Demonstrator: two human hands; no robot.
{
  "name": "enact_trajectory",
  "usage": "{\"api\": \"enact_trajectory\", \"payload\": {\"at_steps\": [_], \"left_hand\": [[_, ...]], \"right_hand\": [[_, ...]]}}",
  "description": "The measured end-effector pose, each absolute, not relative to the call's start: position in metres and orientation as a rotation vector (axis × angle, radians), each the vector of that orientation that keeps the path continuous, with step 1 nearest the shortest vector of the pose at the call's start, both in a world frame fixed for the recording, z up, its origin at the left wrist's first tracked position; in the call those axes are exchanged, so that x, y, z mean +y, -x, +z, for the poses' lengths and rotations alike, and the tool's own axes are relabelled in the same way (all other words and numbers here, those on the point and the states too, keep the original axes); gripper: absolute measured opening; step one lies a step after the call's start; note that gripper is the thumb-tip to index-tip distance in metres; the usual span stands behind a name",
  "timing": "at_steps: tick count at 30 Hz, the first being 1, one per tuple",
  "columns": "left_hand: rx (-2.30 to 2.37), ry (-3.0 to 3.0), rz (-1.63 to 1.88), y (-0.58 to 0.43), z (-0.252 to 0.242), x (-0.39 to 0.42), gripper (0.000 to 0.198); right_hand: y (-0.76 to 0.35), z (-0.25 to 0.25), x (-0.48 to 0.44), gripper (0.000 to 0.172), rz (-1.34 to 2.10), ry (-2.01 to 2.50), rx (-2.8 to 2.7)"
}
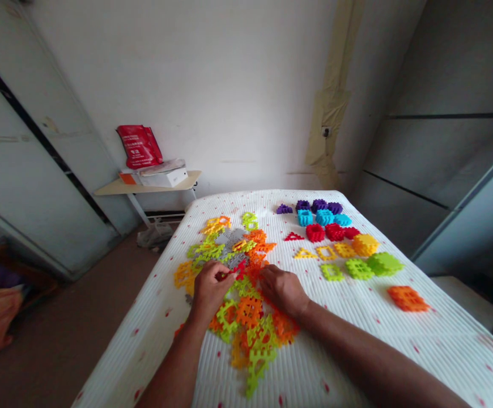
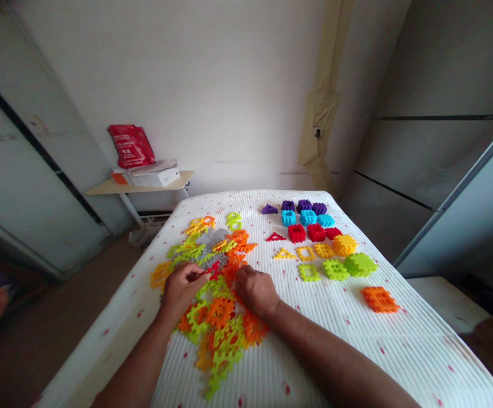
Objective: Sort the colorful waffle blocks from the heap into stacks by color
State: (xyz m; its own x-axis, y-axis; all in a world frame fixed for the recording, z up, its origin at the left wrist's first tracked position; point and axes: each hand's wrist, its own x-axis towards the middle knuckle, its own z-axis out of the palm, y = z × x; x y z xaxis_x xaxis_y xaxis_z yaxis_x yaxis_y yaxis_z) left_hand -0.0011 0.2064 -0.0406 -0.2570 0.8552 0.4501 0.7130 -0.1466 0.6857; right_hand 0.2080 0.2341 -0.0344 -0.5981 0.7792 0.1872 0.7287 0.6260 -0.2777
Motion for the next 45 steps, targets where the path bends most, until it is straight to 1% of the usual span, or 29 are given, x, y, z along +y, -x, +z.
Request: {"api": "enact_trajectory", "payload": {"at_steps": [3, 7, 14, 20, 21, 24, 26, 33, 38, 43, 45], "left_hand": [[1.904, -1.826, 1.34, -0.001, -0.041, 0.206, 0.019], [1.882, -1.777, 1.312, -0.004, -0.042, 0.205, 0.02], [1.789, -1.62, 1.367, -0.007, -0.043, 0.205, 0.021], [1.699, -1.521, 1.402, -0.008, -0.047, 0.206, 0.017], [1.674, -1.504, 1.404, -0.007, -0.048, 0.207, 0.018], [1.635, -1.466, 1.403, -0.006, -0.05, 0.207, 0.034], [1.65, -1.471, 1.401, -0.006, -0.049, 0.207, 0.04], [1.664, -1.476, 1.4, -0.007, -0.043, 0.206, 0.043], [1.661, -1.504, 1.392, -0.008, -0.038, 0.204, 0.043], [1.601, -1.57, 1.362, -0.008, -0.04, 0.204, 0.056], [1.573, -1.583, 1.355, -0.009, -0.042, 0.204, 0.058]], "right_hand": [[-0.207, -0.037, 0.234, 0.016, 0.249, 1.149, -2.562], [-0.206, -0.04, 0.234, 0.016, 0.225, 1.09, -2.533], [-0.207, -0.04, 0.234, 0.016, 0.209, 1.053, -2.455], [-0.205, -0.041, 0.234, 0.014, 0.227, 1.034, -2.425], [-0.205, -0.041, 0.235, 0.014, 0.228, 1.031, -2.426], [-0.206, -0.041, 0.234, 0.013, 0.221, 1.025, -2.43], [-0.206, -0.041, 0.234, 0.013, 0.216, 1.018, -2.432], [-0.207, -0.047, 0.235, 0.013, 0.226, 0.999, -2.417], [-0.206, -0.042, 0.234, 0.013, 0.249, 1.021, -2.417], [-0.206, -0.038, 0.233, 0.014, 0.245, 1.022, -2.42], [-0.207, -0.038, 0.233, 0.015, 0.242, 1.02, -2.422]]}}
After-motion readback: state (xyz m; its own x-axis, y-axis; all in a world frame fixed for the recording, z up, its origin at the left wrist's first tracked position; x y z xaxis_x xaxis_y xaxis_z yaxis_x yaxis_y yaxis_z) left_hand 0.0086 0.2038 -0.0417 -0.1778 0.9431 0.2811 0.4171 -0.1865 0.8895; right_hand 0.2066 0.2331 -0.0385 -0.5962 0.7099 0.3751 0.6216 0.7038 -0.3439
